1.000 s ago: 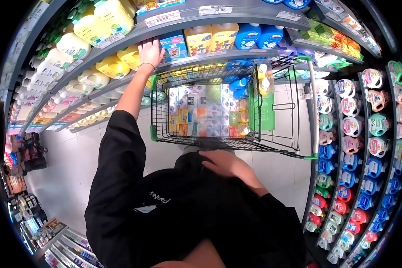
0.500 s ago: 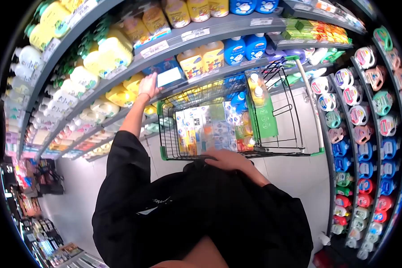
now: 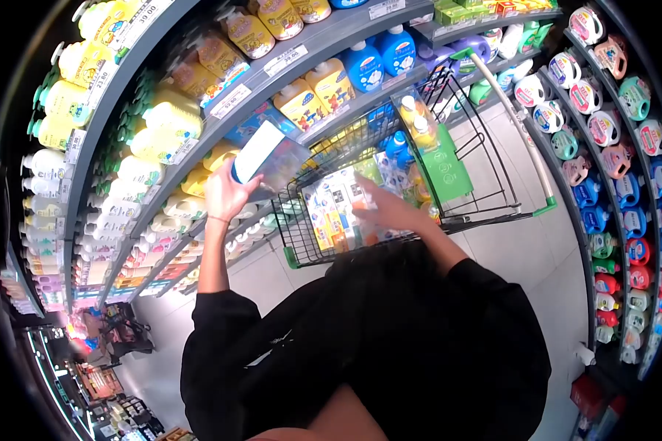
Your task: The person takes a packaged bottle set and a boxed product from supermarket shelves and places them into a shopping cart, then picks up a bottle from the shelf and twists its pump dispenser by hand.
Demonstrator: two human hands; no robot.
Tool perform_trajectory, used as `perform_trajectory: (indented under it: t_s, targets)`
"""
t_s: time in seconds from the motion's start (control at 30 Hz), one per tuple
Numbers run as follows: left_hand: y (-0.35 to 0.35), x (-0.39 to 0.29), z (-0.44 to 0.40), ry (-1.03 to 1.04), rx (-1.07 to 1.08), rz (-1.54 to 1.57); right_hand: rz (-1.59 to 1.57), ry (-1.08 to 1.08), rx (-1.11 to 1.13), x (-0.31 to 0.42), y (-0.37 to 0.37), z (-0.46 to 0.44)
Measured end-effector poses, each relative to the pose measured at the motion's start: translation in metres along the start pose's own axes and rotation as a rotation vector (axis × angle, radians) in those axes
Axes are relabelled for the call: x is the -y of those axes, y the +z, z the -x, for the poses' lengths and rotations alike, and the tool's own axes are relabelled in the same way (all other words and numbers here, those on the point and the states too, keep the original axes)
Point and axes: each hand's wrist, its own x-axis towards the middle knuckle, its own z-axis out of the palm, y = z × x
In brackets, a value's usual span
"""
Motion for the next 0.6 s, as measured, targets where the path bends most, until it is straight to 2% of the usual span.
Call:
perform_trajectory:
  t_s: [0.03,0.1,0.2,0.23,0.3,0.4,0.5,0.57,0.6]
  targets:
    - [-0.019,-0.016,0.011,-0.089,0.057,0.024,0.0,-0.035,-0.021,0.009,-0.008,-0.008]
    - [-0.054,-0.045,0.043,-0.14,0.126,0.231,-0.003,-0.104,-0.047,0.045,-0.024,-0.026]
    - [-0.067,-0.067,0.066,-0.105,0.211,0.396,0.014,-0.151,0.147,0.088,-0.035,-0.035]
    - [-0.061,-0.069,0.073,-0.081,0.199,0.446,-0.161,-0.14,0.214,0.092,-0.03,-0.036]
    - [-0.052,-0.071,0.079,-0.187,0.274,0.513,-0.08,0.01,0.225,0.104,-0.033,-0.028]
    - [-0.052,-0.075,0.075,-0.175,0.392,0.575,-0.122,0.048,0.128,0.084,-0.022,-0.008]
    - [-0.029,-0.053,0.074,0.012,0.193,0.921,-0.268,-0.075,-0.04,0.072,-0.013,0.009]
    - [-0.019,-0.046,0.063,0.05,-0.08,1.217,-0.399,-0.072,-0.045,0.065,-0.015,0.012]
    - [-0.01,-0.038,0.058,0.034,-0.211,1.152,-0.462,-0.068,-0.077,0.063,-0.016,0.014]
